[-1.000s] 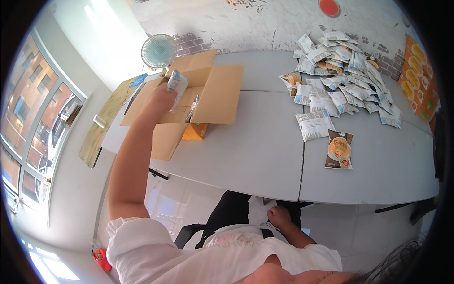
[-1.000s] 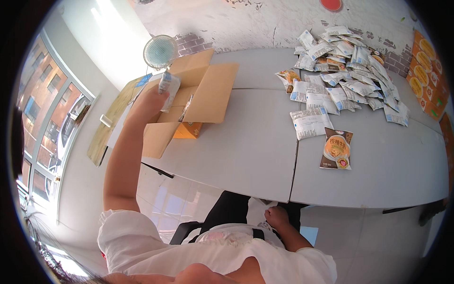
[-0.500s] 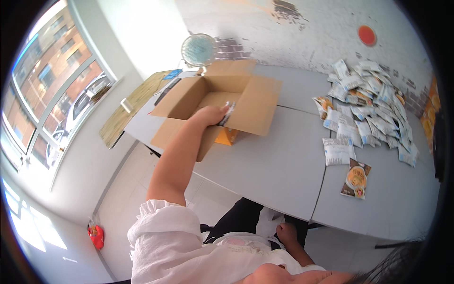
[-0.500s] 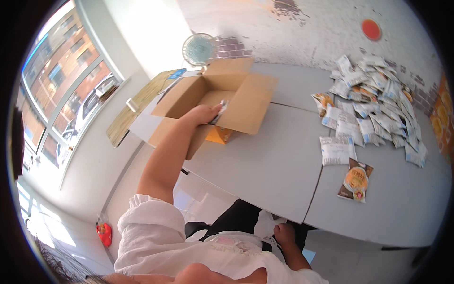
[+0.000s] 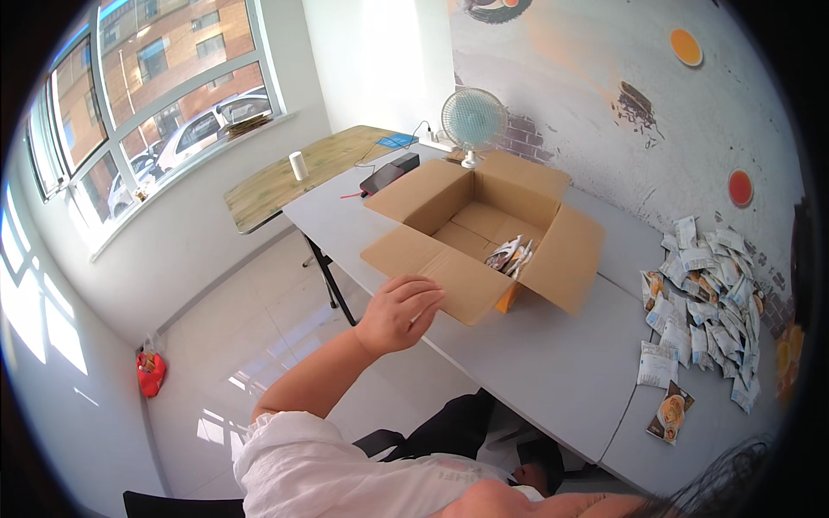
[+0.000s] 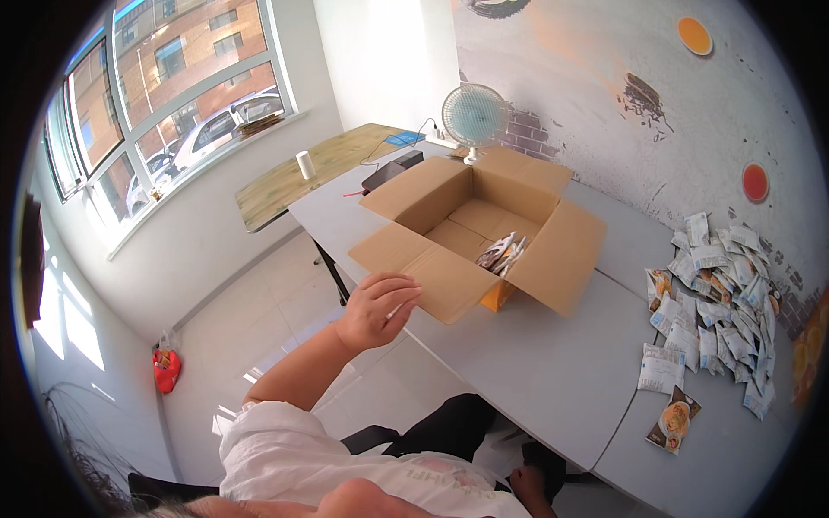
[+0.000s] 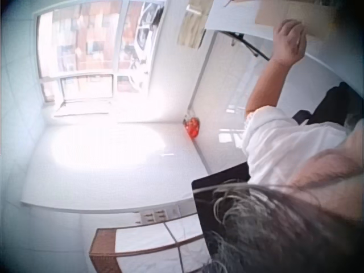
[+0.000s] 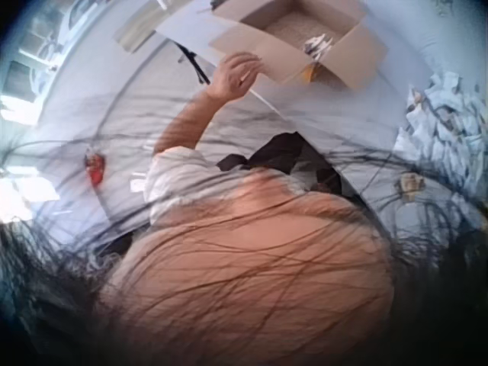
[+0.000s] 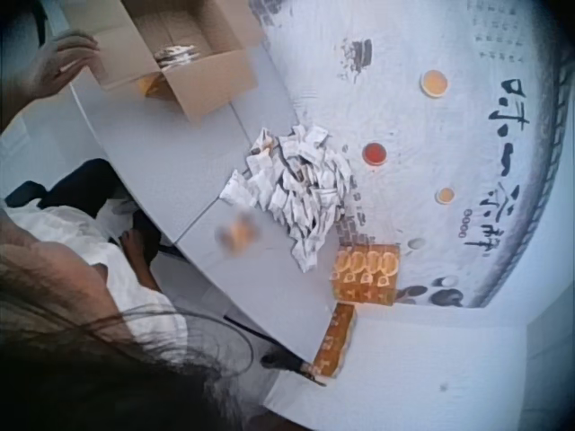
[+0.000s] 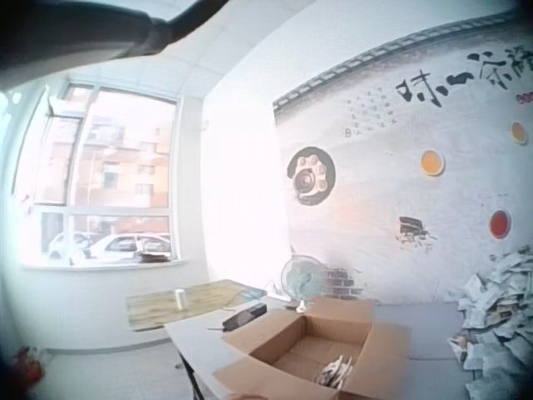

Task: The person opens the flaps of a cardboard box, handles several snack packets one at a time by turning them over, and places them into the box.

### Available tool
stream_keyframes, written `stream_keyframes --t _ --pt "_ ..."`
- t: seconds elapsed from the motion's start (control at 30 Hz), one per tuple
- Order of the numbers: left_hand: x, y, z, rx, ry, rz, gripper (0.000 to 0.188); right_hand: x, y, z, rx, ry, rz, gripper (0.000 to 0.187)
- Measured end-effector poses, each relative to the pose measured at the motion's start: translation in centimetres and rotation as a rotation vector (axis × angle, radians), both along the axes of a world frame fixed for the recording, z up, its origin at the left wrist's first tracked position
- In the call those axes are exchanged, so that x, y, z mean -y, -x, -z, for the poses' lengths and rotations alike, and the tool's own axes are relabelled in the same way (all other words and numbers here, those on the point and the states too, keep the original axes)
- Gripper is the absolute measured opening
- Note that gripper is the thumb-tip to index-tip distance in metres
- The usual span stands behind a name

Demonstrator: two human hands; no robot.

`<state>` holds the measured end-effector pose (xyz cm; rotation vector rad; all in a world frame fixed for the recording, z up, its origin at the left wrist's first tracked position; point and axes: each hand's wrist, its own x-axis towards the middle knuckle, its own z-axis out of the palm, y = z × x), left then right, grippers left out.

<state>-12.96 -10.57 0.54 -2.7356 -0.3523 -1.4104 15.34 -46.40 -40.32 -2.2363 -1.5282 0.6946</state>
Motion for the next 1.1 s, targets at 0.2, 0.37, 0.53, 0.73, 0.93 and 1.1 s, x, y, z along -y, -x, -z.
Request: stream_keyframes --t 0.2,0.37,0.53,0.73,0.93,1.1 --pt "-6.8 8.2 6.8 0.197 0.313 -0.356 0.011 -1.7 -0.5 3.9 0.026 0.259 -0.198 0.040" --pt "-9.9 8.6 9.5 0.286 0.463 -0.399 0.011 -2.9 -1.7 8.1 -0.165 0.592 -0.056 0.029" --pt "-12.6 7.3 11.2 0.269 0.521 -0.387 0.012 -7.2 -1.0 6.4 -0.315 0.718 0.129 0.028" --pt "-18.5 5.6 18.5 0.282 0.728 -0.256 0.020 -11.9 -1.7 2.2 -0.421 0.669 0.242 0.027" --pt "-17.6 2.7 17.3 0.703 1.549 -0.046 0.024 -15.1 -3.4 -3.0 -0.494 0.664 0.312 0.027" --pt "-17.3 1.8 16.5 0.697 1.584 -0.153 0.024 -16.3 -4.5 -8.3 -0.533 0.666 0.352 0.027"
